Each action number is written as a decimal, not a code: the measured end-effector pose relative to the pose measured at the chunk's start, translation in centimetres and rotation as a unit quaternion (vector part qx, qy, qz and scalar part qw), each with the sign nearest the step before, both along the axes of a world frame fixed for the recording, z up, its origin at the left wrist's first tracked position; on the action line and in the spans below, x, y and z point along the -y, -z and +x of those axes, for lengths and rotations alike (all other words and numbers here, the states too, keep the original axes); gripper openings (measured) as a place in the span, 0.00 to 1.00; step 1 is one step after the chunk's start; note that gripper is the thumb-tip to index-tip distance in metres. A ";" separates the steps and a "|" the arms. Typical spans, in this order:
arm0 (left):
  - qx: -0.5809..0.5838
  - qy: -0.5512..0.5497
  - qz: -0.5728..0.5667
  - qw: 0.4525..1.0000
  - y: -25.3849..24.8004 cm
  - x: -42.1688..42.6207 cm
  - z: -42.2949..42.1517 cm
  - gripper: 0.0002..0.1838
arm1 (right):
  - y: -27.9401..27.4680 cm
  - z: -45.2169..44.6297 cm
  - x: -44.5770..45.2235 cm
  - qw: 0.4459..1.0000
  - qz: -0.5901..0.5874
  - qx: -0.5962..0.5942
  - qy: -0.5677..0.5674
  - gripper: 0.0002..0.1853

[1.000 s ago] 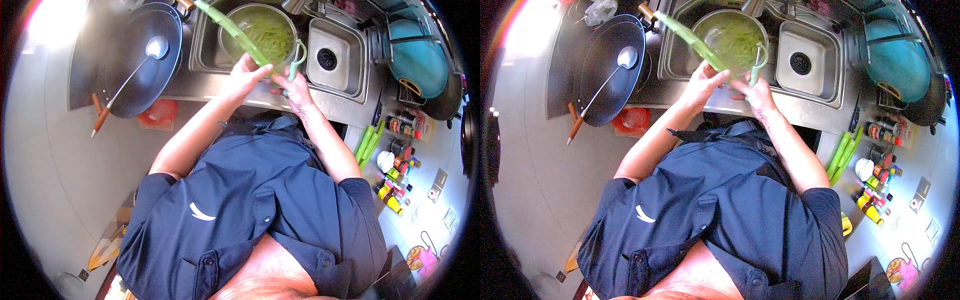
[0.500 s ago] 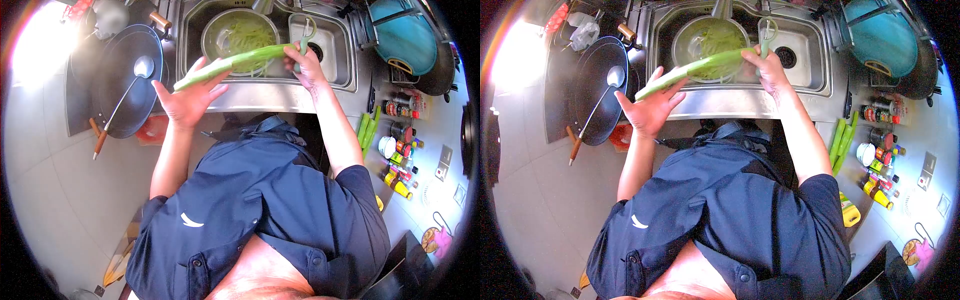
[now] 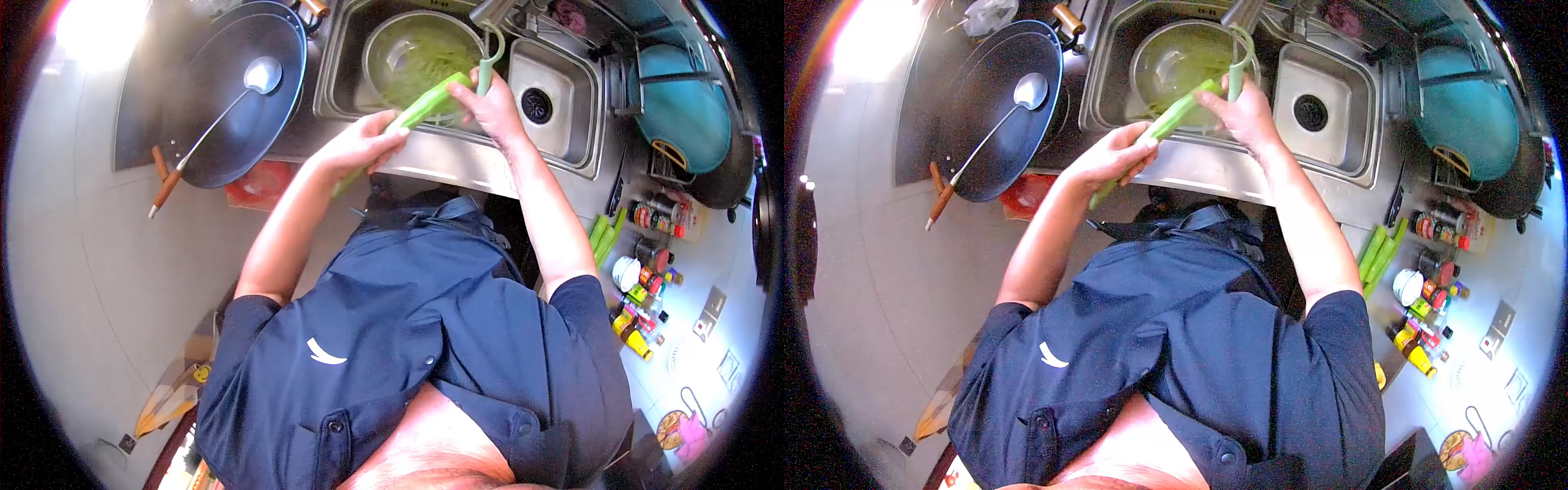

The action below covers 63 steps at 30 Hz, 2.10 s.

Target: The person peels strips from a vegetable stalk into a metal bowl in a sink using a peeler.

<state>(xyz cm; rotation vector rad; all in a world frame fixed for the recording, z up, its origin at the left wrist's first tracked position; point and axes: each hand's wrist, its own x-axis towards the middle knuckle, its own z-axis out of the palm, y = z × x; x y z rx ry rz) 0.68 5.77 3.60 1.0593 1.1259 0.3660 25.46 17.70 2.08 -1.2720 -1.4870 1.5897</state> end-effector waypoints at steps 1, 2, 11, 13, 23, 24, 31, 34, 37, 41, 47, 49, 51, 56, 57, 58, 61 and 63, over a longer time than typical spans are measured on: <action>0.061 -0.088 -0.010 0.994 1.1 0.2 0.6 0.17 | -0.5 -0.6 0.3 0.997 0.003 0.070 0.023 0.20; 0.122 -0.173 -0.020 0.977 1.9 0.5 1.0 0.16 | -0.7 -0.6 0.4 0.996 0.024 0.084 0.020 0.24; 0.162 -0.262 -0.028 0.951 1.4 0.7 0.6 0.14 | 1.4 -2.6 5.2 0.926 0.239 0.252 -0.146 0.22; 0.149 -0.270 -0.021 0.951 1.7 0.6 0.7 0.13 | 1.9 -3.7 5.9 0.914 0.287 0.249 -0.143 0.21; 0.150 -0.272 -0.030 0.950 1.5 1.3 1.3 0.11 | 3.7 -3.7 3.9 0.906 0.259 0.277 -0.187 0.23; 0.147 -0.272 -0.038 0.950 1.2 1.3 1.4 0.11 | 5.1 -3.2 2.8 0.909 0.241 0.306 -0.147 0.26; 0.107 -0.256 -0.055 0.959 0.8 1.8 0.4 0.12 | 6.7 0.3 -5.2 0.890 0.186 0.415 -0.011 0.35; 0.134 -0.263 -0.049 0.954 1.4 0.9 0.1 0.13 | 5.6 -1.2 -3.1 0.921 0.180 0.340 -0.063 0.33; 0.152 -0.281 -0.056 0.946 1.3 0.5 0.4 0.12 | 5.0 -3.3 0.9 0.925 0.231 0.287 -0.094 0.30; 0.134 -0.287 -0.052 0.947 2.2 0.3 0.6 0.14 | 3.6 -4.4 3.7 0.926 0.236 0.244 -0.164 0.21; 0.097 -0.248 -0.020 0.964 1.9 1.0 0.2 0.21 | 4.6 -3.2 0.9 0.909 0.176 0.343 -0.161 0.27; 0.095 -0.239 -0.031 0.966 2.0 1.4 0.2 0.22 | 7.0 -1.5 -2.8 0.916 0.094 0.380 -0.086 0.30; 0.079 -0.240 -0.037 0.967 1.5 1.8 0.4 0.24 | 7.6 -0.2 -4.8 0.876 0.197 0.439 -0.030 0.30; 0.053 -0.261 -0.011 0.964 1.5 1.3 0.7 0.25 | 3.6 -1.4 -1.9 0.922 0.153 0.341 -0.100 0.32; 0.034 -0.261 -0.006 0.965 1.5 1.2 0.7 0.25 | 4.6 -1.8 -0.9 0.918 0.201 0.327 -0.103 0.32; 0.033 -0.262 -0.005 0.964 1.8 1.1 0.6 0.25 | 4.4 -2.5 0.5 0.918 0.227 0.299 -0.125 0.29; 0.017 -0.265 0.009 0.964 2.7 0.8 0.7 0.24 | 2.6 -3.7 3.7 0.904 0.235 0.282 -0.219 0.22; 0.005 -0.234 0.012 0.972 2.6 0.7 0.6 0.26 | 3.2 -3.9 4.2 0.905 0.271 0.258 -0.202 0.19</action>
